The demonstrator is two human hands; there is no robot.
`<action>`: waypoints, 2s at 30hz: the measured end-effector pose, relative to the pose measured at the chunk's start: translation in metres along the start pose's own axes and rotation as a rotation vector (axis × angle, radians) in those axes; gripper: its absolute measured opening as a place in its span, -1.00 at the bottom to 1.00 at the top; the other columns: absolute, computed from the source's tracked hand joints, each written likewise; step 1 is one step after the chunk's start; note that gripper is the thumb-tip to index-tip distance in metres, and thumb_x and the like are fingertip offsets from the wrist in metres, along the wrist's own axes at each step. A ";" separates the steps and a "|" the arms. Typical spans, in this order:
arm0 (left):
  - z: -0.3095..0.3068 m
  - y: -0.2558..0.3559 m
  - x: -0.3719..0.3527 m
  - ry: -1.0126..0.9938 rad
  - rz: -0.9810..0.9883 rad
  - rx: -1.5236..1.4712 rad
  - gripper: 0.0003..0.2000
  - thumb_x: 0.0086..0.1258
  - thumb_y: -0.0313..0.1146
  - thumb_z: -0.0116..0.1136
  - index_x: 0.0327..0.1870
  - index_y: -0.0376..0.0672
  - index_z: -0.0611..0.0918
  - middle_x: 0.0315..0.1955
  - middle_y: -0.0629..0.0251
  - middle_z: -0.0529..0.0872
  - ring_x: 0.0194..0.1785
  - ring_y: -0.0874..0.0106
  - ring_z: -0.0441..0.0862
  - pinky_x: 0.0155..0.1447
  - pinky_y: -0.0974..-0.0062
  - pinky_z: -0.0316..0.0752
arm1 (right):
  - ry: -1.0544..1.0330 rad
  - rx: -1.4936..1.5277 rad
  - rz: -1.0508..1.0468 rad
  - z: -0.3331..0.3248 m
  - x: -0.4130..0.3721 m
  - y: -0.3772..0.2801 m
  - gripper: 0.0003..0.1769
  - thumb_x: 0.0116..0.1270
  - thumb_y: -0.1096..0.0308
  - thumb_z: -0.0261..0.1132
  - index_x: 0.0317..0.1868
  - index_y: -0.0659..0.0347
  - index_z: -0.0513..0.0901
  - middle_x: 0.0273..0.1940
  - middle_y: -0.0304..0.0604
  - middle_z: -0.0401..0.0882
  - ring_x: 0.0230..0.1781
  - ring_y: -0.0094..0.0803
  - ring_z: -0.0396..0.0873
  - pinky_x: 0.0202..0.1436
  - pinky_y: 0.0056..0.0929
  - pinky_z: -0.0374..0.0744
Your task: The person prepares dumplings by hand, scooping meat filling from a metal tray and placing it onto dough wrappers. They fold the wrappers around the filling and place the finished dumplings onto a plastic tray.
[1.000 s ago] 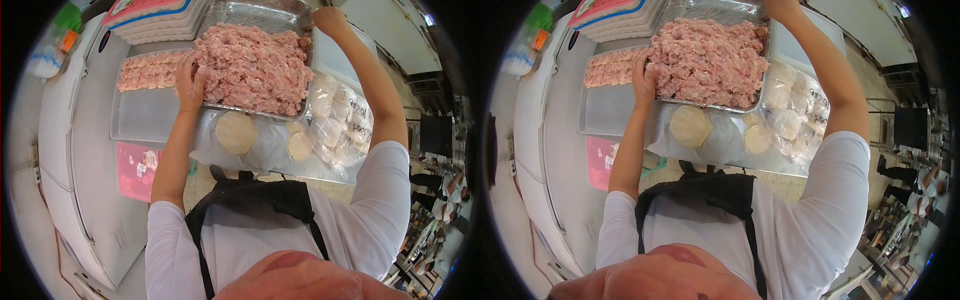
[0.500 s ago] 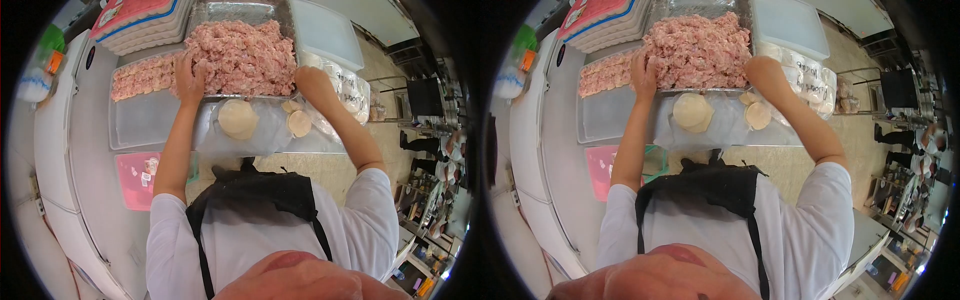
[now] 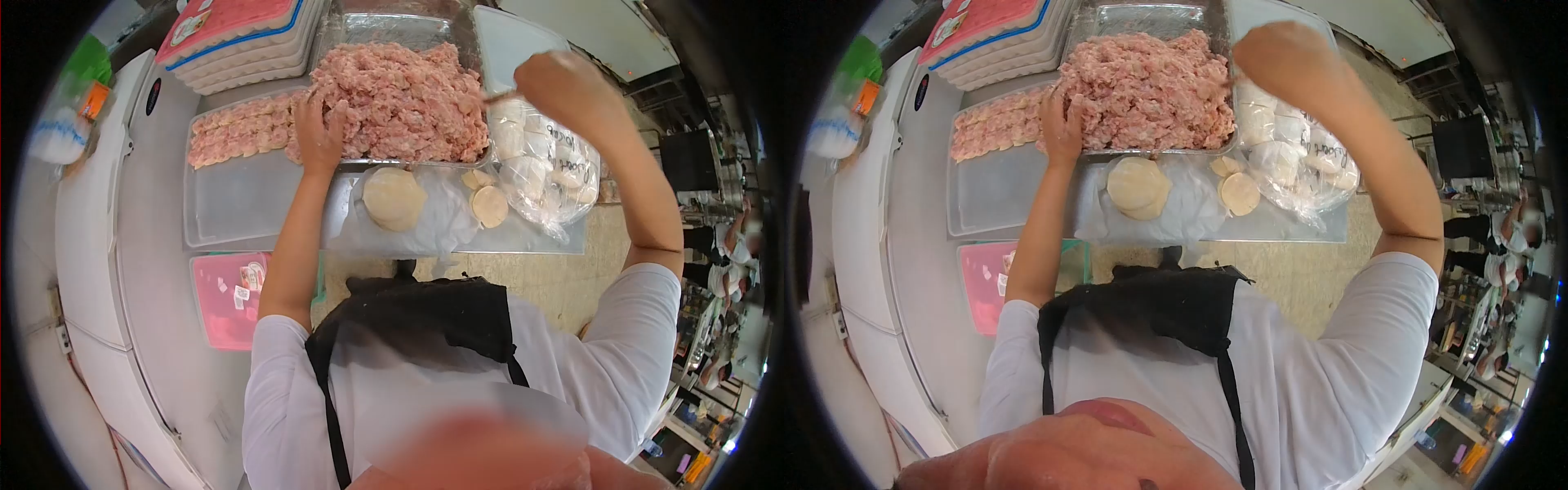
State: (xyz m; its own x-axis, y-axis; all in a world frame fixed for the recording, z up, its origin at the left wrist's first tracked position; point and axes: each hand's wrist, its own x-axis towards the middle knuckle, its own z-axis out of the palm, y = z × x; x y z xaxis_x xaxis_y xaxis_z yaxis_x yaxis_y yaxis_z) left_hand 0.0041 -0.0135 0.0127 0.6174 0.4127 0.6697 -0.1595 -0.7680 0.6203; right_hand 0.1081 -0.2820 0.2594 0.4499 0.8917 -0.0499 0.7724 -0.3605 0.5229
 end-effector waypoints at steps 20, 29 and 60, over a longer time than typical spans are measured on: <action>0.006 -0.004 -0.002 -0.027 -0.082 0.032 -0.54 0.38 -0.03 0.07 0.15 -0.17 0.53 0.13 -0.05 0.49 0.28 -0.05 0.32 0.38 0.12 0.15 | 0.024 0.270 -0.082 0.163 0.065 0.000 -0.82 0.20 0.40 0.17 -0.41 0.27 0.68 -0.36 0.00 0.67 -0.27 -0.08 0.68 -0.23 -0.14 0.63; 0.007 -0.009 -0.003 -0.012 -0.069 0.062 -0.55 0.38 -0.07 0.06 0.15 -0.21 0.52 0.12 -0.07 0.50 0.27 -0.06 0.34 0.37 0.12 0.17 | -0.130 0.153 0.179 0.109 0.095 0.082 -0.75 0.26 0.21 0.21 -0.38 0.18 0.70 -0.31 0.02 0.68 -0.23 -0.11 0.67 -0.18 -0.15 0.60; 0.000 -0.003 -0.002 -0.084 -0.154 0.023 -0.56 0.41 -0.16 0.00 0.19 -0.27 0.50 0.16 0.01 0.45 0.25 0.09 0.39 0.34 0.29 0.26 | 0.057 0.131 0.059 0.236 0.159 0.073 -0.82 0.21 0.33 0.19 -0.39 0.22 0.69 -0.32 0.00 0.68 -0.26 -0.08 0.67 -0.20 -0.17 0.63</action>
State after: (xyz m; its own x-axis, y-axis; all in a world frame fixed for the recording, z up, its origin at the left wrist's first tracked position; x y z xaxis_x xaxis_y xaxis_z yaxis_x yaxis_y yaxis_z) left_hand 0.0032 -0.0124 0.0094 0.6954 0.4849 0.5304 -0.0410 -0.7101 0.7029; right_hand 0.3424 -0.2311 0.0888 0.4726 0.8808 0.0280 0.7991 -0.4418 0.4078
